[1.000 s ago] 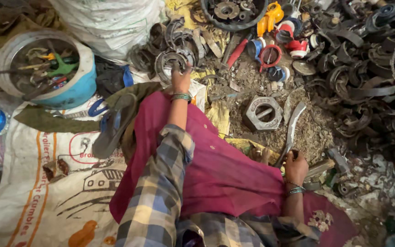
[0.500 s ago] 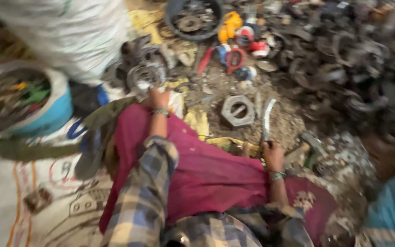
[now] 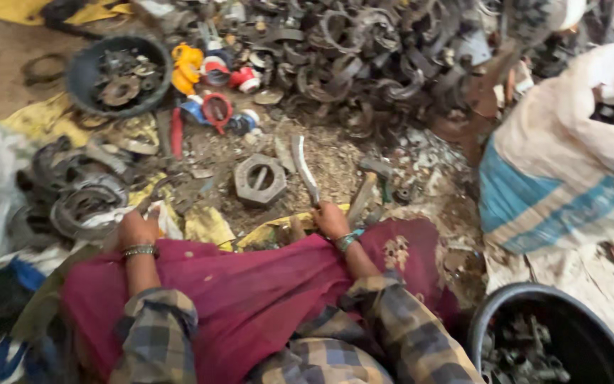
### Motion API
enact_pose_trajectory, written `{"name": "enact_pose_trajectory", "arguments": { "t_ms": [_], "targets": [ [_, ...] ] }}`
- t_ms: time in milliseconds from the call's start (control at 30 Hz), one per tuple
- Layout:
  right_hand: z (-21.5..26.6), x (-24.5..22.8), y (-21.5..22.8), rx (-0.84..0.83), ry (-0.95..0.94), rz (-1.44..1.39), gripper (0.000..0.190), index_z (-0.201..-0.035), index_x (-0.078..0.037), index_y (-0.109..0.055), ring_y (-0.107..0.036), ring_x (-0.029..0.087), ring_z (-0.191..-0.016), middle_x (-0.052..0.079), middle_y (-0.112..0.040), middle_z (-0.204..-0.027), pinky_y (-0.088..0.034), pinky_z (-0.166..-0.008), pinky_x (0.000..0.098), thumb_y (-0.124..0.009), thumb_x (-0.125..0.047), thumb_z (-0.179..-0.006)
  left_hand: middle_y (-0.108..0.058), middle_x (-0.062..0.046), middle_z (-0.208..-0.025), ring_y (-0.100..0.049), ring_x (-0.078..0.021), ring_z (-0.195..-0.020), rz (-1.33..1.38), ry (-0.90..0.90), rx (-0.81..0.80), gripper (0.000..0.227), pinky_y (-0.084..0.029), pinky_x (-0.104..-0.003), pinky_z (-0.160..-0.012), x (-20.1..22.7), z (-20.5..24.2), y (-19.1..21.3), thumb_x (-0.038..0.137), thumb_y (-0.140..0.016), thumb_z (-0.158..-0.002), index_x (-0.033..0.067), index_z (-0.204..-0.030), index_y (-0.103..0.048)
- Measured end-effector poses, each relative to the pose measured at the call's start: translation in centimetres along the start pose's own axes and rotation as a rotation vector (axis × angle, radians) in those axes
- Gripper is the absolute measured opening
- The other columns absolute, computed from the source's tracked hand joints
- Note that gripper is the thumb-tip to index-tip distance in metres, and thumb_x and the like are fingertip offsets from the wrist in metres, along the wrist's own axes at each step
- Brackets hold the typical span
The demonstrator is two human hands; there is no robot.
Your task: The person sits on the floor and uses a hammer and chisel to shape a small metal piece placed on a metal anvil. They repeatedly strike the metal piece, adjusting its position as needed, surrounded by scrap metal and tools.
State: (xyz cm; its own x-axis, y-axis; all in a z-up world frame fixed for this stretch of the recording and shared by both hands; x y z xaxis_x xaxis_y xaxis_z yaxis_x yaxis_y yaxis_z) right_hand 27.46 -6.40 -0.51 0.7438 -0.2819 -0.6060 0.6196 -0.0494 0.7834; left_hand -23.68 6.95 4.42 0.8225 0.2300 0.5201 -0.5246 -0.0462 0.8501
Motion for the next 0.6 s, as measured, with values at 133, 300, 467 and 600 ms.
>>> {"name": "enact_pose_trajectory", "arguments": {
  "t_ms": [133,300,467,600],
  "targets": [
    [0.1,0.0,-0.7,-0.066,0.082,0.088,0.032,-0.102,-0.005,-0.072,-0.070,0.042,-0.090,0.023,-0.072,-0.095,-0.055,-0.081,0.0523,-0.062,-0.034,-0.092,-0.072,-0.023,-0.120,-0.069,-0.0425,-0.111,-0.387,-0.233,-0.431,0.042,-0.054,-0.053,-0.095,2.1,1.4,-4.9,0.036,-0.067,-0.091,0.0141,-0.126,-0.073],
    [0.3,-0.3,-0.9,-0.091,0.126,0.098,0.034,-0.098,-0.005,-0.073,-0.070,0.042,-0.090,0.023,-0.073,-0.095,-0.055,-0.081,0.0532,-0.060,-0.036,-0.093,-0.072,-0.020,-0.123,-0.068,-0.0390,-0.116,-0.580,-0.414,-0.505,0.047,-0.055,-0.051,-0.098,3.1,3.7,-8.8,0.044,-0.068,-0.090,0.0122,-0.126,-0.071],
    [0.7,-0.3,-0.9,-0.111,0.037,0.056,0.033,-0.098,-0.007,-0.073,-0.069,0.042,-0.091,0.022,-0.072,-0.096,-0.055,-0.079,0.0539,-0.060,-0.037,-0.091,-0.073,-0.023,-0.120,-0.069,-0.0415,-0.114,-0.603,-0.432,-0.546,0.052,-0.055,-0.052,-0.096,3.6,4.6,-7.6,0.044,-0.066,-0.094,0.0122,-0.135,-0.064],
    [1.0,-0.7,-0.3,-0.065,0.057,0.040,0.031,-0.098,-0.006,-0.071,-0.069,0.043,-0.092,0.024,-0.072,-0.096,-0.054,-0.082,0.0547,-0.060,-0.035,-0.093,-0.072,-0.022,-0.123,-0.067,-0.0422,-0.116,-0.624,-0.432,-0.543,0.053,-0.054,-0.053,-0.096,4.5,5.1,-6.5,0.045,-0.068,-0.092,0.0116,-0.132,-0.065]
  ]
}}
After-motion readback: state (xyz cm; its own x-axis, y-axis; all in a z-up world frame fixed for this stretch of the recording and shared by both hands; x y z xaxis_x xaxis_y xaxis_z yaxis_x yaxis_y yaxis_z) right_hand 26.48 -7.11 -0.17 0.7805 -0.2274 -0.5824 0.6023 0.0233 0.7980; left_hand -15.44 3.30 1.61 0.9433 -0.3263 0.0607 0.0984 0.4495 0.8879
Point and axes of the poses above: each hand's wrist, its own z-axis away from the middle knuckle, its own y-axis out of the back of the hand, x = y × z, the point moved 5 cm from there along -z, towards the middle knuckle
